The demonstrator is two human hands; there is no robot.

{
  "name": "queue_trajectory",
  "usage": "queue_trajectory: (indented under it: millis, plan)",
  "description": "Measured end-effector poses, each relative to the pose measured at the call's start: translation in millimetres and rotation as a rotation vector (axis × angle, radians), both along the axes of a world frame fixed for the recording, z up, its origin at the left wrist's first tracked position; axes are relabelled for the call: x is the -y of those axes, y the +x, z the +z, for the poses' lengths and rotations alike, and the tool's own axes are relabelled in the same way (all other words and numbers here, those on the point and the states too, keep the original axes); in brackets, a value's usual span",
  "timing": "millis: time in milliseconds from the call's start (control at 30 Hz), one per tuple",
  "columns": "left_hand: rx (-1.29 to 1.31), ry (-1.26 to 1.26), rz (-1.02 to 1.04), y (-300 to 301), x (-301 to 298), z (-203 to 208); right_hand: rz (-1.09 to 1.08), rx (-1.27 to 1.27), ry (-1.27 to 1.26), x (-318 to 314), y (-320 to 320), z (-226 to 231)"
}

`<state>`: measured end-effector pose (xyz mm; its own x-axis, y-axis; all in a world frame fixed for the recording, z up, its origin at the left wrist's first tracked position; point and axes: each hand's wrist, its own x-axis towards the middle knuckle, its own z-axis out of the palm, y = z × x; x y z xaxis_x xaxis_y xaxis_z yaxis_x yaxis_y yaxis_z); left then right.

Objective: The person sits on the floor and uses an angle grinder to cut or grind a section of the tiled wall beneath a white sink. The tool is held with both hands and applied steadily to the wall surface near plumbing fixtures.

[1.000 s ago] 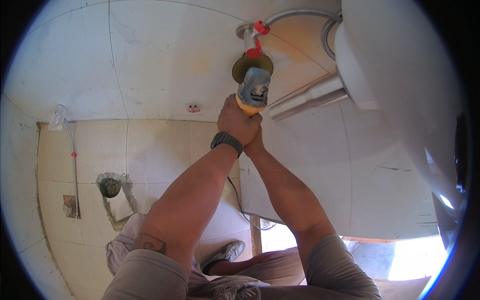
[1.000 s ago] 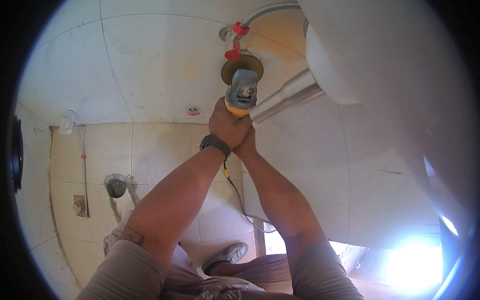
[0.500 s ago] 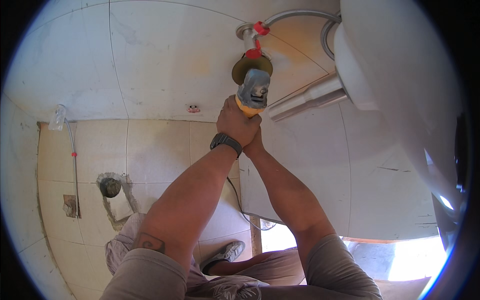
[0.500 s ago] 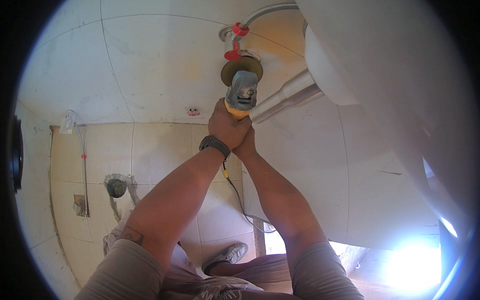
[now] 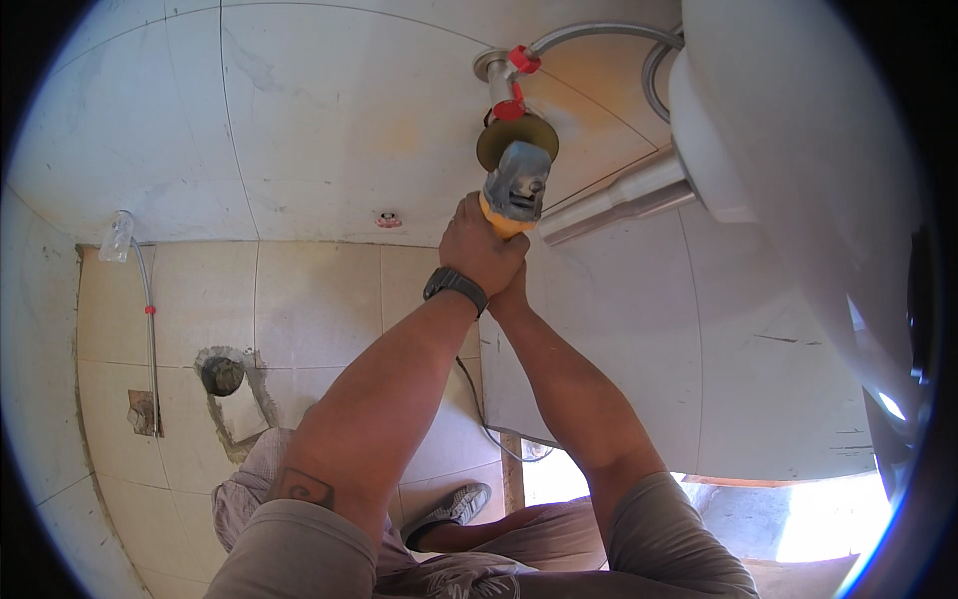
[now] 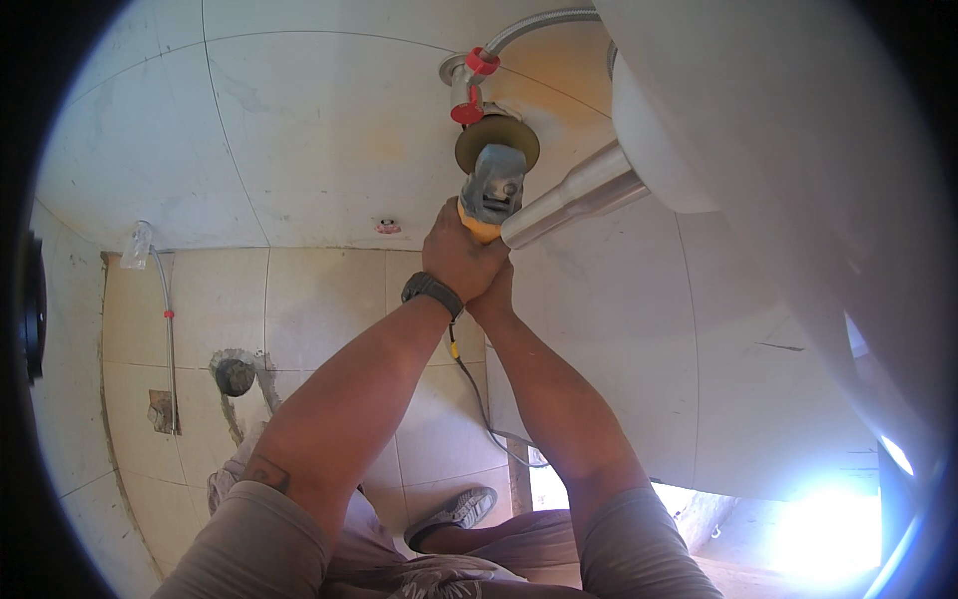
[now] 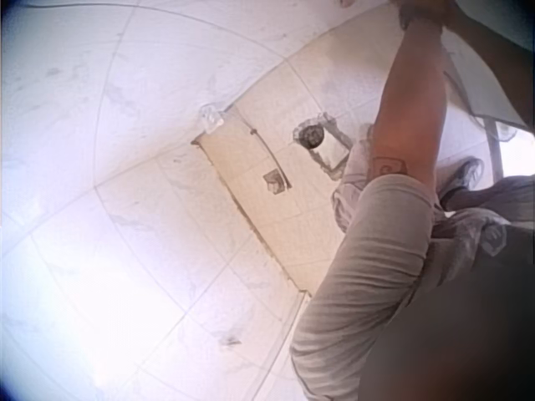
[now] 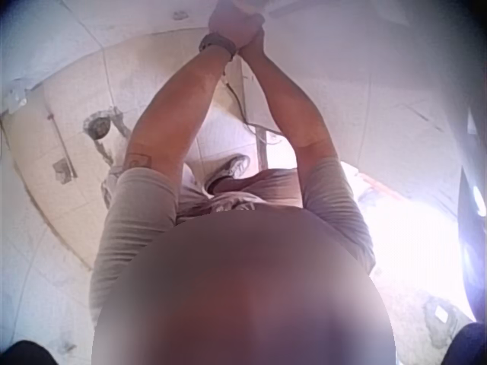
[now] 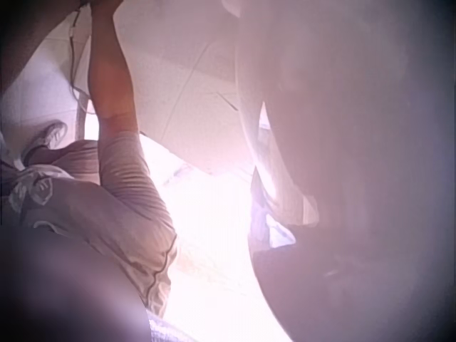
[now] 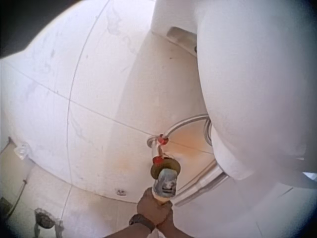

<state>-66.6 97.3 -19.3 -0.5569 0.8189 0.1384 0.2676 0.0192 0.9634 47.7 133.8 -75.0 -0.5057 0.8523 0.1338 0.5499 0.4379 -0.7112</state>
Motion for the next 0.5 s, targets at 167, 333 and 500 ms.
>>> queue_trajectory:
  millis: [167, 333, 500]
  plan:
    - [0.031, -0.001, -0.024, -2.1, 0.7, 4.6, -0.027, -0.027, 0.097, -4.0, -2.5, -5.2]
    - [0.032, -0.006, -0.039, -4.1, 2.5, 7.3, -0.044, -0.097, 0.146, -1.6, -3.1, -10.0]
    - [0.054, 0.027, 0.001, -1.1, 0.8, 4.1, -0.062, -0.073, 0.140, -0.2, -1.9, -8.4]
